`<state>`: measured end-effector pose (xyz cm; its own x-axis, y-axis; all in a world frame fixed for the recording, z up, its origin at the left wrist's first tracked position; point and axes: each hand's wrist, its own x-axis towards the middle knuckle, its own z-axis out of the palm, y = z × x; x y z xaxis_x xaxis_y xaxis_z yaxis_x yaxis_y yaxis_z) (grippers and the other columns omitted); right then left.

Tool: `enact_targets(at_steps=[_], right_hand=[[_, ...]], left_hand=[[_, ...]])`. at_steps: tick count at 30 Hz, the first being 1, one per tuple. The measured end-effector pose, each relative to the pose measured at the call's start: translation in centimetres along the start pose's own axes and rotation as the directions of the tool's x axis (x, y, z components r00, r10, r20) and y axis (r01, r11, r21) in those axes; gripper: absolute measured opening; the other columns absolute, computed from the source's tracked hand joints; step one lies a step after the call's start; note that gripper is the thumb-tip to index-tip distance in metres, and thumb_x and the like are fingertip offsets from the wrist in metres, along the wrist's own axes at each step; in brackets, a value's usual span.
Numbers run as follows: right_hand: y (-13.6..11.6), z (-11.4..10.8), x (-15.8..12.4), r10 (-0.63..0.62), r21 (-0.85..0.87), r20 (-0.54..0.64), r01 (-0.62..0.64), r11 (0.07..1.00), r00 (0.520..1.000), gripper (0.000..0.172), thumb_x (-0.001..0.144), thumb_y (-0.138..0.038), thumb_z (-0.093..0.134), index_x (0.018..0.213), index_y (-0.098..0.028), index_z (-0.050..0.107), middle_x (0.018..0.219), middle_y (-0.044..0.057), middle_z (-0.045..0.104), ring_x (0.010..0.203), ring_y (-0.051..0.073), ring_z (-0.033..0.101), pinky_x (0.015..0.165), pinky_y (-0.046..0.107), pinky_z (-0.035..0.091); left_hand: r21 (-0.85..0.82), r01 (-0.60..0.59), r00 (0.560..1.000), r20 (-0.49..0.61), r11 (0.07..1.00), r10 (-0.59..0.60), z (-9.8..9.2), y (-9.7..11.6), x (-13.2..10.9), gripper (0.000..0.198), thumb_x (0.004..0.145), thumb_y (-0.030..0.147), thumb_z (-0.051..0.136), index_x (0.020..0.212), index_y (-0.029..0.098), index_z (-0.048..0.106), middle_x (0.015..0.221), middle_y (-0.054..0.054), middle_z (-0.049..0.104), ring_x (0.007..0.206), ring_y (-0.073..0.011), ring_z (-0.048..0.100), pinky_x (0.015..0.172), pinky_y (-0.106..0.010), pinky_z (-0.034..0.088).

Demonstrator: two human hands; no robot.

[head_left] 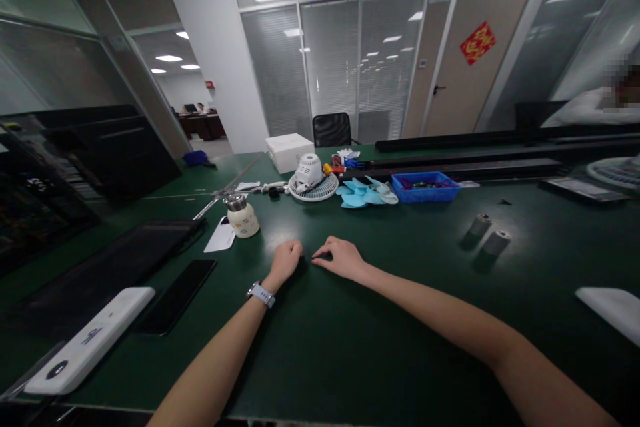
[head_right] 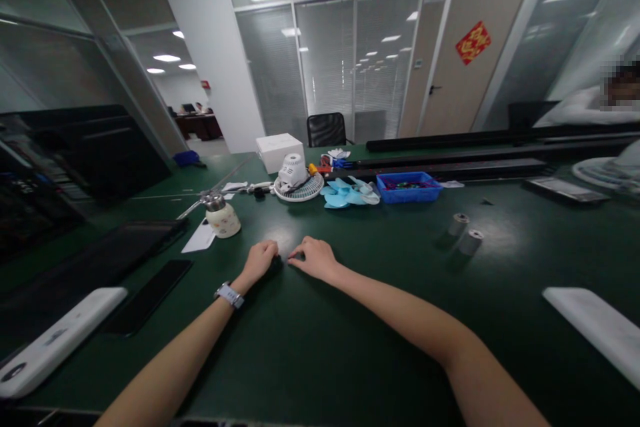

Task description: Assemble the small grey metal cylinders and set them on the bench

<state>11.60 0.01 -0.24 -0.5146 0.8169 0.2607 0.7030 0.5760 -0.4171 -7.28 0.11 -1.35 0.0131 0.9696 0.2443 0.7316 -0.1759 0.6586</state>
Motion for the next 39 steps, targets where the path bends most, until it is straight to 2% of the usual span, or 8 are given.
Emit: enact_targets(at_steps=[5,8,11,13,16,19,21,39], right_hand=[[1.2,-1.1,-1.1,-0.010,0.010,-0.033,0.010,1.000,0.999,0.022,0.084,-0.043,0.059,0.094,-0.030,0.074,0.089,0.001,0.063,0.076,0.013,0.058,0.067,0.025,0.042],[4.0,-4.9,-4.3,0.022,-0.004,-0.114,-0.022,1.000,0.993,0.025,0.087,-0.044,0.054,0.098,-0.030,0.073,0.090,0.001,0.065,0.077,0.013,0.058,0.066,0.026,0.043],[8.5,-10.3,-8.6,0.129,-0.084,-0.283,-0.159,0.984,0.950,0.031,0.088,-0.047,0.049,0.102,-0.029,0.071,0.097,0.002,0.066,0.083,0.016,0.060,0.070,0.028,0.044],[11.9,-14.0,-11.6,0.254,-0.153,-0.421,-0.344,0.926,0.871,0.034,0.087,-0.048,0.049,0.102,-0.027,0.072,0.101,0.004,0.066,0.084,0.018,0.060,0.069,0.029,0.044],[16.3,-17.9,-15.8,0.482,-0.188,-0.544,-0.660,0.727,0.686,0.036,0.086,-0.048,0.050,0.105,-0.025,0.071,0.106,0.007,0.066,0.086,0.022,0.060,0.064,0.030,0.042],[18.9,-19.4,-18.5,0.656,-0.163,-0.540,-0.831,0.532,0.527,0.039,0.086,-0.049,0.050,0.108,-0.025,0.071,0.106,0.009,0.067,0.087,0.024,0.060,0.063,0.031,0.040],[19.6,-19.5,-19.4,0.732,-0.156,-0.487,-0.872,0.465,0.477,0.040,0.085,-0.051,0.050,0.109,-0.026,0.071,0.104,0.009,0.067,0.085,0.025,0.061,0.063,0.031,0.040],[20.2,-19.0,-19.6,0.717,-0.162,-0.530,-0.884,0.439,0.454,0.041,0.085,-0.047,0.047,0.109,-0.024,0.070,0.093,0.011,0.070,0.077,0.028,0.062,0.061,0.034,0.042]], left_hand=[[-0.020,0.003,1.000,0.011,1.000,-0.002,0.2,-0.1,0.1,0.028,0.074,0.029,0.031,0.050,0.019,0.044,0.057,0.000,0.051,0.060,-0.0143,0.047,0.059,-0.026,0.032],[-0.022,-0.001,1.000,0.017,1.000,0.001,0.3,-0.3,0.2,0.028,0.074,0.029,0.032,0.051,0.019,0.044,0.058,0.000,0.052,0.061,-0.0143,0.048,0.059,-0.025,0.032],[-0.026,0.003,1.000,0.028,1.000,-0.002,0.4,-0.4,0.2,0.029,0.075,0.029,0.032,0.052,0.019,0.045,0.057,0.000,0.052,0.061,-0.0142,0.048,0.058,-0.025,0.032],[-0.023,0.000,1.000,0.031,1.000,0.001,0.4,-0.3,0.1,0.029,0.075,0.029,0.032,0.052,0.019,0.046,0.057,0.000,0.051,0.060,-0.0141,0.048,0.057,-0.025,0.032],[-0.016,-0.019,0.999,0.032,1.000,0.019,0.3,-0.2,0.1,0.028,0.075,0.029,0.033,0.052,0.019,0.047,0.056,0.001,0.051,0.059,-0.0143,0.048,0.058,-0.025,0.031],[-0.007,-0.030,0.999,0.038,1.000,0.030,0.1,0.0,0.0,0.028,0.074,0.029,0.034,0.054,0.019,0.050,0.055,0.001,0.051,0.059,-0.0149,0.048,0.059,-0.026,0.031],[-0.003,-0.025,0.999,0.040,1.000,0.025,0.0,0.2,0.0,0.028,0.074,0.030,0.034,0.054,0.019,0.051,0.054,0.001,0.051,0.059,-0.0153,0.049,0.059,-0.026,0.032],[-0.004,-0.009,0.999,0.049,1.000,0.010,0.0,0.3,-0.1,0.028,0.075,0.028,0.035,0.055,0.019,0.053,0.056,0.001,0.053,0.062,-0.0158,0.051,0.061,-0.026,0.034]])
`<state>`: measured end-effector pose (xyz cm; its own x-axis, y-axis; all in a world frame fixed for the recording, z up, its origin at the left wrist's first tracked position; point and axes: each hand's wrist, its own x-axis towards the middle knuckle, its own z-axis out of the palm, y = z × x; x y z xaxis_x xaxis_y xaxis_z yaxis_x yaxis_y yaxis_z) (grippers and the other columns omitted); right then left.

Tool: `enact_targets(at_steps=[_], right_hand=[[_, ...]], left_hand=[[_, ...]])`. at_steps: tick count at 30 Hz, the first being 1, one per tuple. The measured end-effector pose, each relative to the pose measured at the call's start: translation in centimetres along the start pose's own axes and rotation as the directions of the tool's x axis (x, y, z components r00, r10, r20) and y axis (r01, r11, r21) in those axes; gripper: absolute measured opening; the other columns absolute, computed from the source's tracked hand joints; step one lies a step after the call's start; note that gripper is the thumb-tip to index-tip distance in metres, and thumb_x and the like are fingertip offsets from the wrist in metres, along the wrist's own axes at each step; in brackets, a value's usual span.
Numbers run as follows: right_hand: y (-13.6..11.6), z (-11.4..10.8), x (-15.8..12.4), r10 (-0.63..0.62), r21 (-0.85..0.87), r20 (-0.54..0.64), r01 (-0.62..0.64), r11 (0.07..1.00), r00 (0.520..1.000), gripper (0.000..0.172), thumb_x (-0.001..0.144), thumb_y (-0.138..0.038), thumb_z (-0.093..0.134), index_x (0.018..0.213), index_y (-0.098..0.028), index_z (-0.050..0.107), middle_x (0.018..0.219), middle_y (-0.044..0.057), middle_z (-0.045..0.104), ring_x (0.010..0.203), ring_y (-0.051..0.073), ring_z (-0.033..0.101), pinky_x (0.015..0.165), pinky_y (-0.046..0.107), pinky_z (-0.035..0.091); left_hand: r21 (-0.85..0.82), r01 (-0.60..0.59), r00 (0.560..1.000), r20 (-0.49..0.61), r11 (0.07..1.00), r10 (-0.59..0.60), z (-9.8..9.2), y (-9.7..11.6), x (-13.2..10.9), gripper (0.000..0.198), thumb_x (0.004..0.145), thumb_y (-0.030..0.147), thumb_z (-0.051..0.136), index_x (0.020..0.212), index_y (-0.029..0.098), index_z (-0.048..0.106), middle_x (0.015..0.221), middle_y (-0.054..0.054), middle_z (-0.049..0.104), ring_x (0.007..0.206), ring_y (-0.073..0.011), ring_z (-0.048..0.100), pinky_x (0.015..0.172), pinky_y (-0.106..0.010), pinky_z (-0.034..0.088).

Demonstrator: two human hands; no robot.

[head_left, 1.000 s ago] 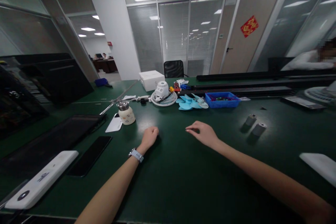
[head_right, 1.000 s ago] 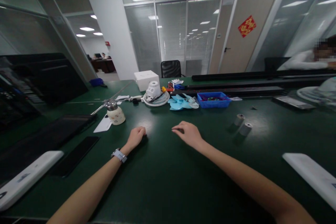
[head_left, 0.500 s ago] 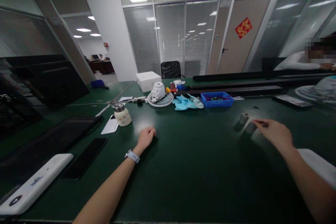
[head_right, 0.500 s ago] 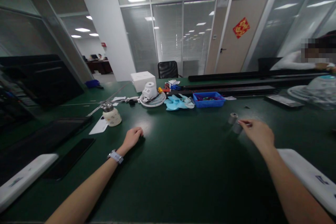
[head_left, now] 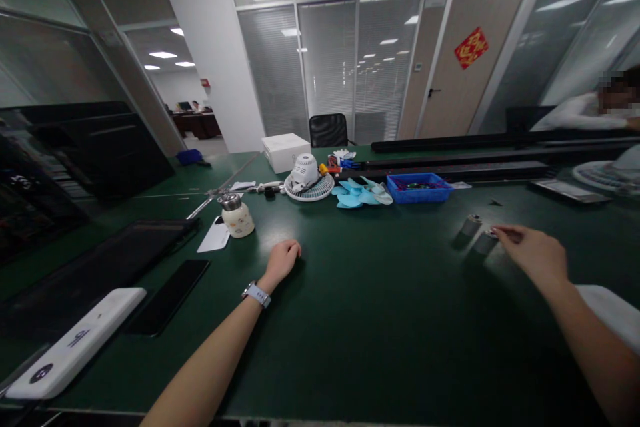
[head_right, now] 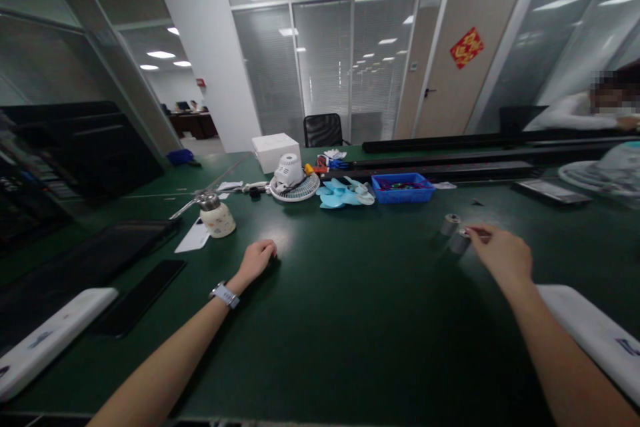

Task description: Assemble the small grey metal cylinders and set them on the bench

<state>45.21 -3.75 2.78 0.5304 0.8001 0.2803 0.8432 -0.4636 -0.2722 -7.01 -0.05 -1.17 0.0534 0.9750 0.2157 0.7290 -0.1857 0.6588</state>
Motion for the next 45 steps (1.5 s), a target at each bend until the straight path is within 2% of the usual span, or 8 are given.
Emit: enact_targets(at_steps=[8,16,24,30,32,35,39,45], right_hand=[[-0.4,-0.3,0.1,-0.025,-0.007,0.056,0.026,1.000,0.998,0.042,0.085,-0.048,0.047,0.108,-0.023,0.071,0.093,0.015,0.069,0.076,0.027,0.062,0.061,0.034,0.041],[-1.6,-1.8,1.7,-0.002,-0.100,0.041,0.006,0.995,0.999,0.070,0.081,-0.071,0.036,0.132,-0.026,0.055,0.110,0.021,0.063,0.092,0.033,0.060,0.064,0.037,0.037],[-4.7,-1.5,6.0,0.022,-0.133,0.329,0.023,0.991,0.944,0.058,0.069,-0.052,0.065,0.115,-0.017,0.068,0.109,0.021,0.064,0.082,0.024,0.059,0.065,0.033,0.035],[-7.7,-0.8,3.6,-0.256,-0.112,0.132,0.271,0.956,0.958,0.047,0.072,-0.053,0.061,0.102,-0.019,0.073,0.098,0.014,0.069,0.097,0.028,0.059,0.092,0.044,0.028],[-10.6,-0.3,1.3,-0.435,0.029,0.065,0.434,0.901,0.898,0.046,0.073,-0.053,0.060,0.101,-0.019,0.073,0.091,0.010,0.071,0.096,0.026,0.060,0.100,0.045,0.024],[-16.7,0.9,-3.2,-0.685,0.321,0.067,0.634,0.703,0.725,0.042,0.070,-0.052,0.063,0.099,-0.022,0.074,0.082,0.004,0.072,0.082,0.022,0.063,0.098,0.043,0.033],[-24.4,2.8,-9.2,-0.862,0.582,0.084,0.678,0.449,0.500,0.036,0.067,-0.044,0.068,0.095,-0.023,0.075,0.074,0.001,0.071,0.069,0.018,0.064,0.078,0.032,0.046],[-28.6,5.0,-13.3,-0.895,0.670,-0.020,0.670,0.319,0.446,0.028,0.070,-0.034,0.065,0.095,-0.024,0.074,0.084,0.001,0.072,0.082,0.019,0.066,0.078,0.029,0.047]], left_hand=[[0.008,-0.013,1.000,0.000,1.000,0.013,0.1,-0.2,0.1,0.028,0.075,0.027,0.036,0.055,0.019,0.053,0.057,0.001,0.055,0.061,-0.0154,0.052,0.060,-0.026,0.035],[0.028,-0.017,1.000,0.004,0.999,0.017,0.2,-0.1,0.1,0.029,0.075,0.029,0.035,0.055,0.019,0.053,0.055,0.001,0.052,0.060,-0.0154,0.050,0.059,-0.026,0.033],[0.021,0.003,1.000,-0.007,1.000,-0.003,0.1,0.0,0.0,0.028,0.075,0.028,0.036,0.054,0.019,0.053,0.055,0.000,0.053,0.059,-0.0152,0.050,0.059,-0.026,0.033],[0.029,0.002,1.000,-0.007,1.000,-0.001,0.2,-0.3,0.1,0.029,0.076,0.028,0.036,0.055,0.019,0.055,0.054,0.001,0.053,0.059,-0.0151,0.050,0.058,-0.026,0.033],[0.019,-0.011,1.000,-0.009,1.000,0.011,0.3,-0.3,0.1,0.029,0.076,0.027,0.037,0.056,0.019,0.055,0.055,0.001,0.053,0.059,-0.0150,0.050,0.059,-0.026,0.033],[-0.037,-0.024,0.999,-0.026,0.999,0.023,0.5,0.0,-0.1,0.029,0.077,0.026,0.037,0.059,0.018,0.058,0.060,0.000,0.057,0.063,-0.0153,0.052,0.062,-0.026,0.036],[-0.145,-0.117,0.991,-0.080,0.982,0.106,0.9,1.4,-1.0,0.026,0.082,0.027,0.042,0.084,0.018,0.066,0.088,-0.003,0.067,0.081,-0.0168,0.056,0.073,-0.027,0.041],[-0.170,-0.238,0.962,-0.179,0.956,0.208,1.2,3.0,-2.0,0.031,0.084,0.040,0.056,0.104,0.018,0.064,0.099,-0.007,0.065,0.092,-0.0190,0.055,0.083,-0.031,0.043]])
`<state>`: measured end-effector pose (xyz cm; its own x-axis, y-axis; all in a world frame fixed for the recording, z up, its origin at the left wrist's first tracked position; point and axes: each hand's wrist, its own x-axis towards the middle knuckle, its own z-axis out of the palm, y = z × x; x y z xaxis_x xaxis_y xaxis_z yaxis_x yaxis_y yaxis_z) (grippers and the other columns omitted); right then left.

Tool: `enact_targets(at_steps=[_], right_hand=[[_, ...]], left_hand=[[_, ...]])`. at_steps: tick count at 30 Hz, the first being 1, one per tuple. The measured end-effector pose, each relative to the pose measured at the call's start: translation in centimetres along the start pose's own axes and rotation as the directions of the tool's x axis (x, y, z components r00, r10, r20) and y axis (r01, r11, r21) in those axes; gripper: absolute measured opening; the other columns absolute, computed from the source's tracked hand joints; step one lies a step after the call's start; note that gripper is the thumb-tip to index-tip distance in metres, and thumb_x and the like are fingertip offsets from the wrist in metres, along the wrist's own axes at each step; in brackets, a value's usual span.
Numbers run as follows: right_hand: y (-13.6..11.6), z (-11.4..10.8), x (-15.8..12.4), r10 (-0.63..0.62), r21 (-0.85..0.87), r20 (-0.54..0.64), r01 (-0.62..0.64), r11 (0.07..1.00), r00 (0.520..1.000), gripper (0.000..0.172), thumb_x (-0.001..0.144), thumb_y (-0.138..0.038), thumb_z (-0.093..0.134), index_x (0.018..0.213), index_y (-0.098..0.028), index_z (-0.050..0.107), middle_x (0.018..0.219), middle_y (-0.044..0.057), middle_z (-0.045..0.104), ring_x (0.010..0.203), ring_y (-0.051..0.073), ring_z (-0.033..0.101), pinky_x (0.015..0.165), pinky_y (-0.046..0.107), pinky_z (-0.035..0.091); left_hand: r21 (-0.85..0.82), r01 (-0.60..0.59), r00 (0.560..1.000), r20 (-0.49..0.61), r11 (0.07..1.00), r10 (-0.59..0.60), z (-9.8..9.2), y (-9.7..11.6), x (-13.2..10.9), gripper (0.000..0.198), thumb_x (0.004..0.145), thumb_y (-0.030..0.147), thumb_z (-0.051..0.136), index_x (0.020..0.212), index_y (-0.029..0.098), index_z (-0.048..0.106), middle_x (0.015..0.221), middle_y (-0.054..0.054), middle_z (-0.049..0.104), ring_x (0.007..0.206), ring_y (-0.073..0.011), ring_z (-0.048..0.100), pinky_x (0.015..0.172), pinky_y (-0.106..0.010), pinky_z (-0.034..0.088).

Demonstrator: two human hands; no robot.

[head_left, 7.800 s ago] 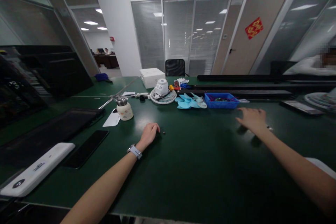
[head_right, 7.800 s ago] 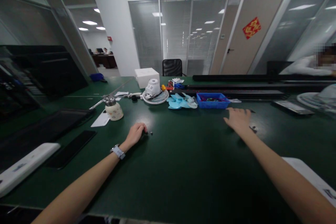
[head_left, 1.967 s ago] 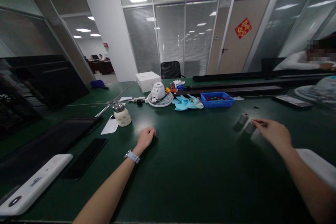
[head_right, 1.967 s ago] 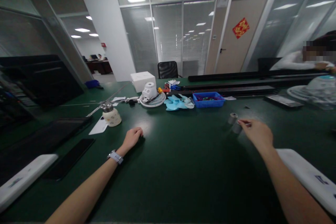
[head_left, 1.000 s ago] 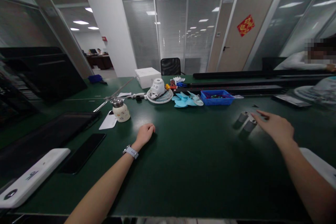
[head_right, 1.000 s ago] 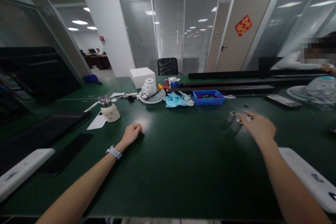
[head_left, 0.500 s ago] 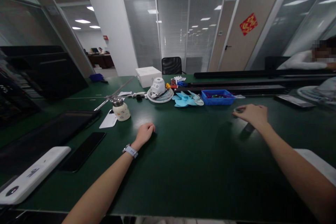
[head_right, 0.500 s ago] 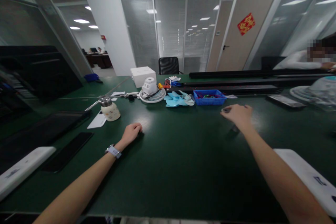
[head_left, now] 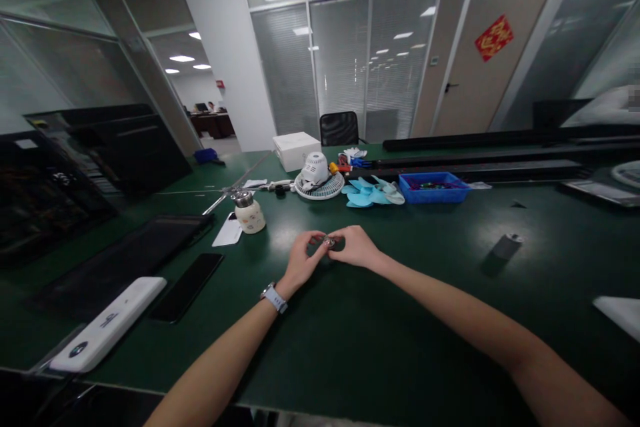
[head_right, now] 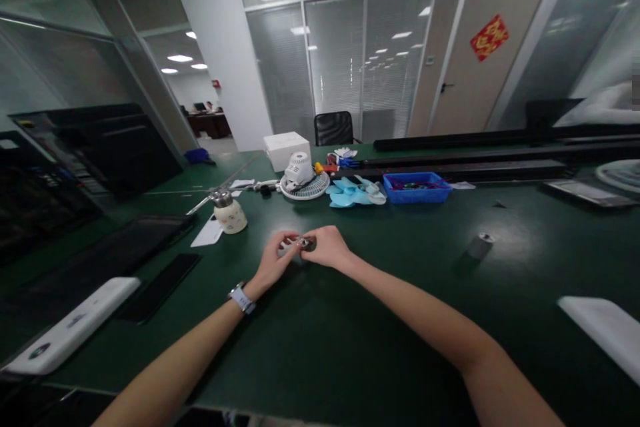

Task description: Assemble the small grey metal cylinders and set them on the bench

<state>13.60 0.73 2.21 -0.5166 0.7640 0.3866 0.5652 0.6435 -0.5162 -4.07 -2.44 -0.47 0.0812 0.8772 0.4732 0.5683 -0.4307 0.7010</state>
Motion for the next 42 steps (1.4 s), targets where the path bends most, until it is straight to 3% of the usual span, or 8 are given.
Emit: enact_targets(at_steps=[6,11,16,24,29,31,37,42], right_hand=[[1.5,2.3,-1.2,0.047,0.228,-0.085,-0.026,0.973,0.995,0.058,0.068,-0.041,0.071,0.121,-0.022,0.058,0.102,0.005,0.068,0.092,0.018,0.063,0.084,0.032,0.047],[2.2,3.6,-1.4,0.033,0.266,-0.076,-0.012,0.964,0.997,0.041,0.073,-0.039,0.067,0.109,-0.020,0.061,0.099,0.004,0.067,0.087,0.017,0.061,0.080,0.030,0.048],[2.0,3.5,-1.4,0.054,0.293,-0.063,-0.033,0.956,0.997,0.040,0.074,-0.038,0.067,0.110,-0.020,0.061,0.100,0.004,0.066,0.089,0.016,0.061,0.081,0.030,0.047],[1.9,3.4,-1.6,0.062,0.303,-0.069,-0.038,0.952,0.996,0.042,0.074,-0.043,0.067,0.109,-0.020,0.061,0.101,0.004,0.066,0.091,0.016,0.062,0.082,0.030,0.048],[1.6,3.5,-1.5,0.043,0.308,-0.120,-0.004,0.951,0.992,0.061,0.070,-0.043,0.071,0.124,-0.024,0.052,0.107,0.005,0.065,0.095,0.017,0.062,0.086,0.032,0.048],[1.3,3.3,-1.4,0.016,0.255,-0.138,0.020,0.967,0.990,0.054,0.072,-0.041,0.069,0.122,-0.025,0.055,0.109,0.004,0.064,0.095,0.017,0.062,0.087,0.033,0.047],[2.3,0.1,-2.2,0.012,0.069,-0.073,-0.007,0.998,0.997,0.035,0.077,-0.038,0.064,0.108,-0.025,0.062,0.098,0.002,0.068,0.087,0.016,0.063,0.082,0.032,0.048],[8.4,-7.5,-5.3,0.268,-0.172,-0.046,-0.272,0.947,0.962,0.038,0.075,-0.042,0.063,0.108,-0.024,0.061,0.095,0.002,0.069,0.086,0.018,0.064,0.076,0.032,0.049]], left_hand=[[0.015,-0.068,0.998,0.004,0.998,0.068,0.2,-0.4,0.4,0.027,0.086,0.041,0.055,0.098,0.021,0.070,0.098,-0.006,0.065,0.097,-0.0192,0.054,0.090,-0.033,0.040],[0.019,-0.039,0.999,-0.014,0.999,0.039,0.7,0.0,1.0,0.025,0.084,0.040,0.058,0.091,0.020,0.072,0.093,-0.005,0.066,0.094,-0.0190,0.055,0.087,-0.033,0.040],[0.020,-0.045,0.997,-0.060,0.999,0.046,-0.7,0.1,1.5,0.027,0.085,0.042,0.057,0.093,0.022,0.073,0.093,-0.005,0.068,0.093,-0.0184,0.055,0.089,-0.033,0.038],[0.298,-0.045,0.970,0.240,0.953,-0.029,-2.2,-4.5,1.6,0.026,0.080,0.048,0.061,0.091,0.028,0.076,0.092,-0.004,0.064,0.090,-0.0186,0.049,0.086,-0.034,0.034],[0.319,-0.082,0.965,0.261,0.944,-0.005,-1.8,-5.0,1.7,0.034,0.079,0.049,0.062,0.103,0.028,0.073,0.094,-0.004,0.064,0.089,-0.0194,0.050,0.082,-0.033,0.036],[0.297,-0.064,0.971,0.237,0.953,-0.009,-1.8,-4.7,1.7,0.038,0.080,0.049,0.060,0.110,0.026,0.070,0.094,-0.005,0.065,0.088,-0.0196,0.052,0.082,-0.033,0.037],[0.210,0.077,0.990,0.096,0.975,-0.099,-1.9,-3.7,1.5,0.040,0.089,0.043,0.045,0.112,0.019,0.068,0.095,-0.006,0.070,0.082,-0.0178,0.056,0.079,-0.031,0.042],[0.191,0.106,0.989,0.079,0.976,-0.123,-1.6,-3.9,1.7,0.041,0.089,0.044,0.043,0.104,0.017,0.070,0.096,-0.006,0.071,0.083,-0.0187,0.059,0.077,-0.030,0.043]])
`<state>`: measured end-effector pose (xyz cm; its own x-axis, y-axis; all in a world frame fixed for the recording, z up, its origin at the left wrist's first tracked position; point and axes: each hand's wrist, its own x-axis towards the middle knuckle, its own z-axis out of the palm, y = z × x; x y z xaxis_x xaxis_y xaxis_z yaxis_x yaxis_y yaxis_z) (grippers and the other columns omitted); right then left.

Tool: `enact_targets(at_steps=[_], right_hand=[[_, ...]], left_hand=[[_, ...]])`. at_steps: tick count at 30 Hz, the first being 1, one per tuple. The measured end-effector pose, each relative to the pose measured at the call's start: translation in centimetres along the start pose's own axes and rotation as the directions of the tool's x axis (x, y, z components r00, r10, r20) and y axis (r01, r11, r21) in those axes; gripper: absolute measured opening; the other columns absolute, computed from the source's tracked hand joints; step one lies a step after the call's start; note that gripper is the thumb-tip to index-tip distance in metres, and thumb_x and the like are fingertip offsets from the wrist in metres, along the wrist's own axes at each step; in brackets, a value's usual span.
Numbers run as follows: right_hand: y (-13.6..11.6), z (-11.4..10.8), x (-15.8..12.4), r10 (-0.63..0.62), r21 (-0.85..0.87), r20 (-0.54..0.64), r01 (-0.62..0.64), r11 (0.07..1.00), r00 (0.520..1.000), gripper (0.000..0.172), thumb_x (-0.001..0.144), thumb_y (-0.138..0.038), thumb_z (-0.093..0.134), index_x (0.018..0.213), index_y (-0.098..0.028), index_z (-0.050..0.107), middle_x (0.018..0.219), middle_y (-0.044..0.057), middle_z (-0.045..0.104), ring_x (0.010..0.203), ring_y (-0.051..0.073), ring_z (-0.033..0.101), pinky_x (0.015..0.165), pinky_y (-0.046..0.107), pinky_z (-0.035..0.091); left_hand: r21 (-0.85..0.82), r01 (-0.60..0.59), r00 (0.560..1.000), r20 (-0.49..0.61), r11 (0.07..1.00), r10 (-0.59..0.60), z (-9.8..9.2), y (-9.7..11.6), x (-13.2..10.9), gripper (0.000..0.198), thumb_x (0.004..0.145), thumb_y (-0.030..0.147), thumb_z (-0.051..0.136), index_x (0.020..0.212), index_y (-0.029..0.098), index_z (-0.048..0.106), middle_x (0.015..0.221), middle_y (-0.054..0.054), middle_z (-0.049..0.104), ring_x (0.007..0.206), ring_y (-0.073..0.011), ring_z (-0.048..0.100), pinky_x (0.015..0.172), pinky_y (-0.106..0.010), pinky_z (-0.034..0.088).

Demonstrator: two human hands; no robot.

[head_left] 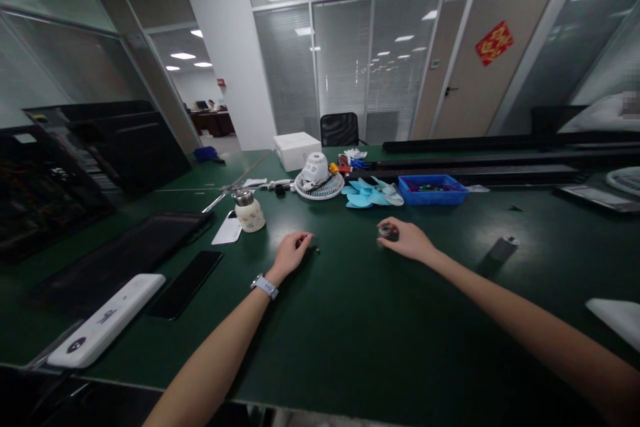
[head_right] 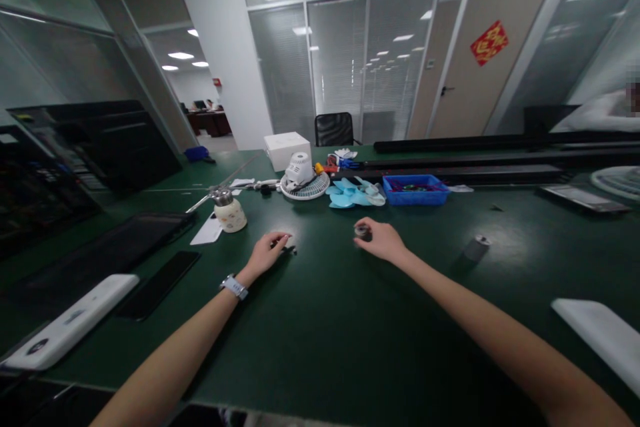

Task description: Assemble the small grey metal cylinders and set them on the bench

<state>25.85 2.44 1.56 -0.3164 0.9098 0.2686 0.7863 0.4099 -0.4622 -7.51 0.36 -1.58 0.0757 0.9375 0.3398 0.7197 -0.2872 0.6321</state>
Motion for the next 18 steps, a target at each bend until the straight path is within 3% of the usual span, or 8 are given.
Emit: enact_targets(at_steps=[3,6,9,11,12,14,16,18], right_hand=[[6.3,-4.7,-0.5,0.228,-0.262,-0.025,-0.227,0.938,0.973,0.039,0.072,-0.044,0.065,0.105,-0.023,0.062,0.095,0.005,0.068,0.087,0.023,0.064,0.076,0.035,0.048],[11.9,-9.0,-1.0,0.477,-0.427,-0.077,-0.462,0.777,0.875,0.041,0.068,-0.042,0.069,0.104,-0.022,0.063,0.097,0.010,0.067,0.088,0.026,0.063,0.075,0.038,0.045],[15.3,-11.9,-1.8,0.625,-0.461,-0.130,-0.606,0.649,0.769,0.040,0.069,-0.035,0.069,0.104,-0.017,0.064,0.098,0.017,0.066,0.087,0.029,0.062,0.074,0.042,0.043],[15.9,-12.8,-2.2,0.660,-0.456,-0.154,-0.645,0.613,0.736,0.038,0.070,-0.032,0.068,0.103,-0.015,0.063,0.095,0.019,0.065,0.087,0.031,0.062,0.075,0.045,0.043],[15.6,-12.9,-2.3,0.649,-0.464,-0.183,-0.647,0.605,0.738,0.039,0.070,-0.032,0.068,0.104,-0.015,0.063,0.094,0.020,0.065,0.088,0.032,0.062,0.078,0.047,0.042],[13.6,-12.2,-2.2,0.508,-0.500,-0.277,-0.574,0.648,0.815,0.044,0.069,-0.035,0.069,0.107,-0.014,0.062,0.097,0.020,0.064,0.095,0.034,0.060,0.086,0.052,0.038],[10.0,-10.4,-1.8,0.234,-0.512,-0.308,-0.368,0.776,0.922,0.045,0.072,-0.040,0.067,0.110,-0.015,0.061,0.103,0.018,0.064,0.103,0.033,0.057,0.093,0.053,0.035],[5.2,-7.3,-1.3,-0.031,-0.396,-0.212,-0.057,0.917,0.977,0.039,0.080,-0.043,0.059,0.110,-0.019,0.063,0.108,0.013,0.064,0.104,0.028,0.057,0.093,0.046,0.038]], left_hand=[[-0.008,0.005,1.000,0.002,1.000,-0.005,0.1,-0.1,0.0,0.041,0.089,0.044,0.042,0.101,0.017,0.070,0.095,-0.006,0.071,0.083,-0.0190,0.060,0.074,-0.029,0.044],[-0.007,0.020,1.000,0.002,1.000,-0.020,-0.1,0.1,0.0,0.039,0.089,0.041,0.042,0.102,0.018,0.070,0.091,-0.006,0.070,0.081,-0.0186,0.060,0.073,-0.029,0.043],[0.003,0.047,0.999,0.007,0.999,-0.047,-0.2,0.4,0.0,0.038,0.089,0.038,0.040,0.103,0.018,0.069,0.087,-0.005,0.069,0.080,-0.0190,0.060,0.072,-0.029,0.043],[-0.008,0.073,0.997,-0.002,0.997,-0.073,-0.3,0.6,0.0,0.037,0.088,0.035,0.039,0.104,0.017,0.068,0.086,-0.006,0.069,0.081,-0.0192,0.061,0.072,-0.029,0.044],[-0.025,0.088,0.996,-0.012,0.996,-0.088,-0.3,0.6,0.0,0.037,0.088,0.034,0.039,0.105,0.017,0.067,0.086,-0.006,0.069,0.081,-0.0191,0.061,0.073,-0.029,0.044],[-0.069,0.122,0.991,-0.039,0.990,-0.125,-0.2,0.5,0.1,0.036,0.087,0.031,0.038,0.106,0.016,0.065,0.084,-0.006,0.069,0.080,-0.0184,0.062,0.074,-0.028,0.045],[-0.103,0.153,0.984,-0.074,0.983,-0.161,-0.1,0.3,0.1,0.036,0.087,0.030,0.037,0.105,0.016,0.065,0.081,-0.005,0.068,0.078,-0.0176,0.062,0.073,-0.028,0.045],[-0.118,0.171,0.978,-0.103,0.978,-0.184,0.0,0.0,0.1,0.035,0.087,0.030,0.037,0.104,0.017,0.065,0.080,-0.004,0.067,0.075,-0.0170,0.061,0.071,-0.027,0.045]])
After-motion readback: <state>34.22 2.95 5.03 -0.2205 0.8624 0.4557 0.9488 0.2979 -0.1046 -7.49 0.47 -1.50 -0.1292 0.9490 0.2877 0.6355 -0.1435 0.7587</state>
